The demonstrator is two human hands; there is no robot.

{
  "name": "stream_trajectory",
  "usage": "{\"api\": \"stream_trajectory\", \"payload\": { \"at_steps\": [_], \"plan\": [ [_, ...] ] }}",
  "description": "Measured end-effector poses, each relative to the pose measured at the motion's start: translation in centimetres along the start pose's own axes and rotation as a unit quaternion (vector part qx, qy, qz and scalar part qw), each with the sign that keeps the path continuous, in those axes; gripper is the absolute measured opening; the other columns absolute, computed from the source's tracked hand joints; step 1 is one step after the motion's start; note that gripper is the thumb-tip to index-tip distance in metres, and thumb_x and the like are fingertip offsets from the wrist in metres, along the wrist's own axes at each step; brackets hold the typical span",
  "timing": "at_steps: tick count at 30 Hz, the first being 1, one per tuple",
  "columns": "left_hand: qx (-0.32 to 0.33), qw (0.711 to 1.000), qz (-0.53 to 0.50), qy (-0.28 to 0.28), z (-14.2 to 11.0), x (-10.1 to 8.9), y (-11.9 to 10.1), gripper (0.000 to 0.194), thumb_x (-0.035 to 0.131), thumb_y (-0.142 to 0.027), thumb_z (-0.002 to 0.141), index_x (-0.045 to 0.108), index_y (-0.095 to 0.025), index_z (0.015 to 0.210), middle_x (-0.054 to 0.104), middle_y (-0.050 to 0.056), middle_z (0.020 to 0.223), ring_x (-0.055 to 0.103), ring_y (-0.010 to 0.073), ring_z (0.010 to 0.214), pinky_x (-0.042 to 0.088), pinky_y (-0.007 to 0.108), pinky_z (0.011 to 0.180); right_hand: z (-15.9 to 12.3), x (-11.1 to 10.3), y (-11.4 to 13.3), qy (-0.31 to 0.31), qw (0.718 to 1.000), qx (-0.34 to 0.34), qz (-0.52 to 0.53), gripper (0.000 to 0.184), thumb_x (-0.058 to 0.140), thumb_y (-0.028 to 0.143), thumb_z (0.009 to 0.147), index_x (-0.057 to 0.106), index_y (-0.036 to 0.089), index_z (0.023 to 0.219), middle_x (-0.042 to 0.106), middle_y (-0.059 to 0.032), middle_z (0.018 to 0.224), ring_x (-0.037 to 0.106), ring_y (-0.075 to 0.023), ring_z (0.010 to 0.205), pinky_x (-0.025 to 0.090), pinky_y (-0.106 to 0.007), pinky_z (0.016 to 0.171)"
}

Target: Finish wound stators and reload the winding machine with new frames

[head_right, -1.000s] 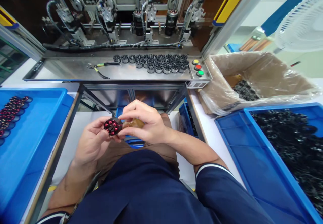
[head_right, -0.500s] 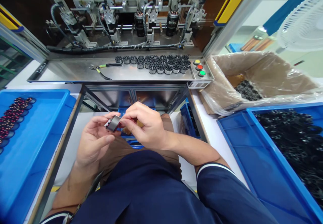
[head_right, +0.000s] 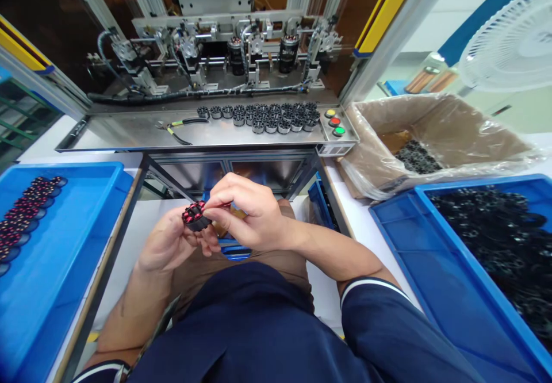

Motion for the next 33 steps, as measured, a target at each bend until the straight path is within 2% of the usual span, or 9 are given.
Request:
{"api": "stream_trajectory", "payload": {
  "at_steps": [4,15,19,23,26,28,30,32,33],
  "plan": [
    [0.035,0.999,0.004,-0.031,-0.1,0.1,-0.2,0.043,0.083,-0.052,0.072,0.071,-0.015,0.091,0.074,0.006,0.069,0.071,0.0183,0.054,0.056,0.023,0.047,-0.2,0.0,0.6,0.004,1.000,-0.004,-0.017,0.006,0.074,0.016,0.088,0.069,0.017,0.092,0.068,-0.0050,0.080,0.065,-0.0138,0.073,0.055,-0.025,0.064],
    [0.091,0.996,0.017,-0.018,-0.4,-0.1,-0.4,0.041,0.081,-0.049,0.076,0.069,-0.016,0.097,0.072,0.004,0.072,0.069,0.0148,0.055,0.055,0.020,0.048,0.2,-0.2,1.1,0.052,0.998,0.001,-0.031,0.003,0.071,0.016,0.091,0.069,0.015,0.089,0.067,-0.0052,0.076,0.064,-0.0134,0.071,0.054,-0.024,0.062],
    [0.109,0.994,0.011,-0.013,-0.5,0.0,-0.3,0.035,0.079,-0.043,0.080,0.068,-0.020,0.104,0.073,0.003,0.080,0.070,0.0148,0.056,0.057,0.021,0.048,0.3,-0.3,1.1,0.025,0.999,0.030,-0.029,0.010,0.066,0.012,0.093,0.067,0.017,0.084,0.066,-0.0032,0.074,0.062,-0.0124,0.067,0.052,-0.024,0.060],
    [0.180,0.984,-0.003,-0.001,-0.7,-0.1,-0.8,0.038,0.084,-0.019,0.073,0.069,-0.033,0.106,0.074,0.000,0.113,0.076,0.0187,0.089,0.063,0.025,0.070,0.6,-0.3,1.2,0.005,0.998,0.059,-0.026,0.015,0.065,0.013,0.094,0.064,0.015,0.079,0.064,-0.0021,0.072,0.059,-0.0112,0.065,0.050,-0.024,0.060],
    [0.246,0.968,-0.050,-0.018,-0.1,-0.6,-1.5,0.044,0.087,-0.030,0.069,0.069,-0.034,0.109,0.073,0.000,0.116,0.069,0.0247,0.115,0.060,0.034,0.092,1.2,-0.2,1.1,0.010,0.998,0.062,0.004,0.017,0.065,0.012,0.094,0.063,0.015,0.077,0.062,-0.0009,0.070,0.058,-0.0104,0.065,0.049,-0.023,0.060],
    [0.191,0.979,-0.072,-0.003,1.0,-0.7,-1.2,0.049,0.079,-0.056,0.074,0.070,-0.026,0.112,0.075,0.006,0.111,0.070,0.0282,0.113,0.060,0.038,0.090,1.6,-0.1,1.0,0.029,0.998,0.046,0.021,0.015,0.065,0.011,0.094,0.064,0.014,0.079,0.062,-0.0010,0.071,0.059,-0.0104,0.067,0.050,-0.023,0.062],
    [0.043,0.994,-0.066,0.073,2.0,-0.1,-0.3,0.064,0.060,-0.074,0.081,0.071,-0.015,0.104,0.077,0.014,0.098,0.075,0.0304,0.096,0.062,0.038,0.075,1.9,-0.1,1.0,0.048,0.998,0.027,0.023,0.013,0.065,0.012,0.094,0.065,0.014,0.081,0.063,-0.0017,0.072,0.060,-0.0105,0.069,0.051,-0.022,0.063],
    [-0.075,0.984,-0.053,0.152,2.2,0.6,0.5,0.069,0.049,-0.075,0.087,0.070,-0.009,0.090,0.076,0.016,0.080,0.076,0.0284,0.075,0.060,0.033,0.058,2.1,-0.3,0.9,0.057,0.998,0.022,0.012,0.013,0.064,0.013,0.095,0.065,0.014,0.082,0.064,-0.0023,0.075,0.060,-0.0105,0.070,0.051,-0.022,0.063],
    [-0.088,0.981,-0.051,0.163,2.2,0.8,0.6,0.066,0.049,-0.072,0.089,0.070,-0.009,0.086,0.075,0.014,0.074,0.075,0.0267,0.067,0.057,0.031,0.053,2.1,-0.5,0.8,0.056,0.998,0.022,0.003,0.014,0.064,0.014,0.095,0.065,0.015,0.082,0.064,-0.0022,0.075,0.060,-0.0104,0.069,0.051,-0.022,0.063]
  ]
}}
Point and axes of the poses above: each hand's wrist, its own z-axis towards the middle knuckle, its own x-axis out of the palm, y = z × x, the point moved 4 cm from there along z, towards the middle knuckle
